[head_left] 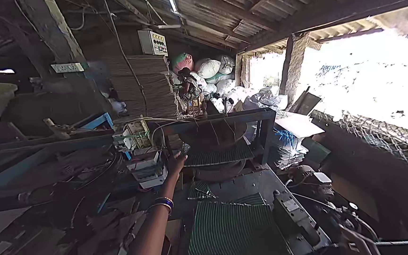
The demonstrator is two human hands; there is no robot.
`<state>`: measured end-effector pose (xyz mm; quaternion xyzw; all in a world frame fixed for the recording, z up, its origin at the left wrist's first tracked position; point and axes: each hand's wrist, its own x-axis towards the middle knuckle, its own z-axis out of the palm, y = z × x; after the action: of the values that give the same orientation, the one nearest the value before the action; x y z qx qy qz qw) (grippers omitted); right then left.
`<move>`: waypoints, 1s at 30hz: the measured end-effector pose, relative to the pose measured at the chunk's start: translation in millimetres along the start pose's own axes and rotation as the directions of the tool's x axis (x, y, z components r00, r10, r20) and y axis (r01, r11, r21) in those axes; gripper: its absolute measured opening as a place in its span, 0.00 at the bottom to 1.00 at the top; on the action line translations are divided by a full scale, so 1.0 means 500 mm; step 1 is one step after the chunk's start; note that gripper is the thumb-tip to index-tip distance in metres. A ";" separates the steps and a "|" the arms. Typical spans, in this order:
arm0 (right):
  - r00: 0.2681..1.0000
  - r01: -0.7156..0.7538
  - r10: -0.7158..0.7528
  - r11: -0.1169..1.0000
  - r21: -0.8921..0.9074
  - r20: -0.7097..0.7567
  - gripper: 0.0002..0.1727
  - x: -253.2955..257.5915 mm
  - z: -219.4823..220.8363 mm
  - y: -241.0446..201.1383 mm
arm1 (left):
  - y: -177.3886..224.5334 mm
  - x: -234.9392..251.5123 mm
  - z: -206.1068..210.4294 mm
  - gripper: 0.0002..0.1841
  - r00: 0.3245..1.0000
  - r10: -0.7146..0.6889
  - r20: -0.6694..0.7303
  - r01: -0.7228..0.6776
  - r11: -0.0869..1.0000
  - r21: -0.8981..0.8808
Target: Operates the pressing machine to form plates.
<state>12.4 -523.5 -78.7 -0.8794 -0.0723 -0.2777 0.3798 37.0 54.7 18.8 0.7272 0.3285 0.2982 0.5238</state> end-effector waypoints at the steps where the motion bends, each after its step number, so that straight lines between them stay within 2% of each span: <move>1: 0.999 0.021 -0.021 1.000 -0.006 0.028 0.18 0.030 0.010 -0.012 | -0.001 0.000 -0.004 0.31 1.000 -0.006 0.003 0.006 1.000 0.001; 3: 0.995 0.057 -0.054 0.998 -0.041 0.079 0.16 0.089 0.055 -0.027 | 0.006 -0.007 -0.012 0.34 0.999 -0.038 -0.003 0.038 0.999 -0.015; 6: 0.996 0.034 -0.016 0.978 -0.207 0.087 0.13 0.146 0.147 -0.023 | 0.015 -0.076 -0.022 0.36 0.982 -0.190 0.010 0.189 0.972 -0.140; 8: 0.939 -0.047 0.148 0.950 -0.310 0.311 0.20 0.187 0.148 -0.084 | -0.025 -0.161 -0.027 0.37 0.976 -0.216 0.024 0.217 0.960 -0.177; 10: 0.921 -0.029 0.158 0.939 -0.341 0.355 0.17 0.222 0.179 -0.093 | -0.112 -0.269 -0.012 0.30 0.997 -0.076 0.027 0.078 0.994 -0.076; 12: 0.922 -0.016 0.154 0.933 -0.360 0.356 0.18 0.229 0.196 -0.071 | -0.222 -0.385 0.021 0.23 0.983 0.115 0.146 -0.130 0.987 0.097; 14: 0.899 -0.020 0.187 0.921 -0.389 0.397 0.20 0.237 0.188 -0.073 | -0.303 -0.479 0.058 0.20 0.914 0.241 0.328 -0.343 0.889 0.304; 16: 0.873 -0.043 0.228 0.916 -0.398 0.432 0.20 0.234 0.180 -0.088 | -0.367 -0.531 0.076 0.21 0.854 0.283 0.437 -0.485 0.738 0.469; 17: 0.882 -0.057 0.229 0.920 -0.388 0.413 0.19 0.233 0.186 -0.082 | -0.382 -0.540 0.082 0.23 0.841 0.290 0.457 -0.519 0.674 0.527; 18: 0.890 -0.070 0.229 0.924 -0.377 0.396 0.19 0.232 0.193 -0.076 | -0.385 -0.543 0.084 0.23 0.840 0.291 0.457 -0.524 0.653 0.547; 21: 0.907 -0.077 0.214 0.931 -0.358 0.362 0.19 0.229 0.207 -0.063 | -0.382 -0.538 0.086 0.21 0.858 0.298 0.417 -0.496 0.689 0.528; 25: 0.878 -0.123 0.262 0.932 -0.341 0.400 0.20 0.236 0.202 -0.069 | -0.361 -0.541 0.077 0.22 0.853 0.242 0.462 -0.488 0.683 0.543; 30: 0.909 -0.111 0.233 0.935 -0.338 0.346 0.17 0.232 0.223 -0.042 | -0.379 -0.541 0.085 0.20 0.861 0.289 0.419 -0.489 0.697 0.524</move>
<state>150.4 -439.3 -64.7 -0.9680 -0.0214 -0.0750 0.2385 -125.4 -138.3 -198.4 0.9469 0.1588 0.1642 0.2264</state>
